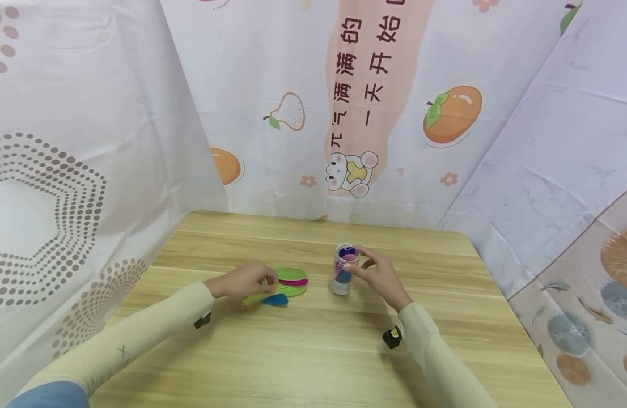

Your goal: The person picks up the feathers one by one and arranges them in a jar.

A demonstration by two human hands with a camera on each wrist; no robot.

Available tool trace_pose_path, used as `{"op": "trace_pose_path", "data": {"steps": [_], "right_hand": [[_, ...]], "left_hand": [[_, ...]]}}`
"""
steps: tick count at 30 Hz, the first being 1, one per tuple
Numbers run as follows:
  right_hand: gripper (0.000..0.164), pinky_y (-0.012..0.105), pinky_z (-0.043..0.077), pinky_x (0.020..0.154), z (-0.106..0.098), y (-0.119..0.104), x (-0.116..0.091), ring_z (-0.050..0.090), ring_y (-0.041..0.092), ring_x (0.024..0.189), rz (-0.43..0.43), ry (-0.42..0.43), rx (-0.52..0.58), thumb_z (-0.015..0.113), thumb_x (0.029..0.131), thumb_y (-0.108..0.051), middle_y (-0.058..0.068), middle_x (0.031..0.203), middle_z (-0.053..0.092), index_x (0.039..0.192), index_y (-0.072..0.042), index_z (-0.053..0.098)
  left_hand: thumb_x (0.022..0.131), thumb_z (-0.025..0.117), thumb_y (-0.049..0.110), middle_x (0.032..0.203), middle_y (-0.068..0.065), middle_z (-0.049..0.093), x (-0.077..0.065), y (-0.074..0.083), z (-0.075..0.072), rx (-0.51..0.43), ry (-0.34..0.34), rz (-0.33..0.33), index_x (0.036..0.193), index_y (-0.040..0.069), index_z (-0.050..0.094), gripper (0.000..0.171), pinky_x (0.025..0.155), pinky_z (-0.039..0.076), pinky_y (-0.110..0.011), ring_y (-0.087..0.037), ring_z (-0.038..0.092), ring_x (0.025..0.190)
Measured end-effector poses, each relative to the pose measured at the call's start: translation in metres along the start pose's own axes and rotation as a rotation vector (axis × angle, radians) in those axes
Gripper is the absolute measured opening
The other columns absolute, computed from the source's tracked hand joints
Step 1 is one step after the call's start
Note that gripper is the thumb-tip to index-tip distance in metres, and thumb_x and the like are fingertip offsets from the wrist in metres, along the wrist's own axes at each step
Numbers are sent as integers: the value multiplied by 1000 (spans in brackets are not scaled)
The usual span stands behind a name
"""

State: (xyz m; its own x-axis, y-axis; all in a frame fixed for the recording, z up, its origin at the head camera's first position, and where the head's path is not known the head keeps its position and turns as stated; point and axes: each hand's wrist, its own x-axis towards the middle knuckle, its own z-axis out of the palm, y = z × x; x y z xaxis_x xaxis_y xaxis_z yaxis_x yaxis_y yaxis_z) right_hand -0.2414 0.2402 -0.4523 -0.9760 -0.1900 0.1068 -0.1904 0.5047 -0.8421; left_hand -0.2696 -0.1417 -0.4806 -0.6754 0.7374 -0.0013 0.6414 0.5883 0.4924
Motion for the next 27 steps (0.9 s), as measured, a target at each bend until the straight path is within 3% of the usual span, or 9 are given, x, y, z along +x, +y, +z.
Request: {"op": "trace_pose_path", "data": {"steps": [4,10,20,27], "right_hand": [[69,54,55,79,0,0,0,59,32,104,3,-4,3,79,89,-50,17,122,63,148,-20,57],[69,56,54,80,-1,-1,0,59,31,104,-1,-5,3,79,89,-50,15,123,63,147,-20,57],[69,56,55,80,-1,0,0,59,32,105,-4,-8,11,79,89,-50,16,125,62,147,-20,57],[70,58,54,81,-1,-2,0,59,32,105,-5,0,18,79,88,-50,15,125,62,148,-19,57]], "left_hand": [[100,71,21,98,10,72,0,2,-8,-13,40,32,103,15,78,10,76,55,-25,-3,64,85],[100,70,20,95,7,73,-2,6,-18,-26,71,52,99,12,78,11,73,55,-26,-6,65,81],[99,71,20,87,12,71,2,10,-35,-14,101,34,98,18,76,6,63,51,-25,-2,56,63],[99,71,19,88,9,71,4,14,-47,-40,119,28,98,16,74,4,58,51,-25,-10,63,60]]}}
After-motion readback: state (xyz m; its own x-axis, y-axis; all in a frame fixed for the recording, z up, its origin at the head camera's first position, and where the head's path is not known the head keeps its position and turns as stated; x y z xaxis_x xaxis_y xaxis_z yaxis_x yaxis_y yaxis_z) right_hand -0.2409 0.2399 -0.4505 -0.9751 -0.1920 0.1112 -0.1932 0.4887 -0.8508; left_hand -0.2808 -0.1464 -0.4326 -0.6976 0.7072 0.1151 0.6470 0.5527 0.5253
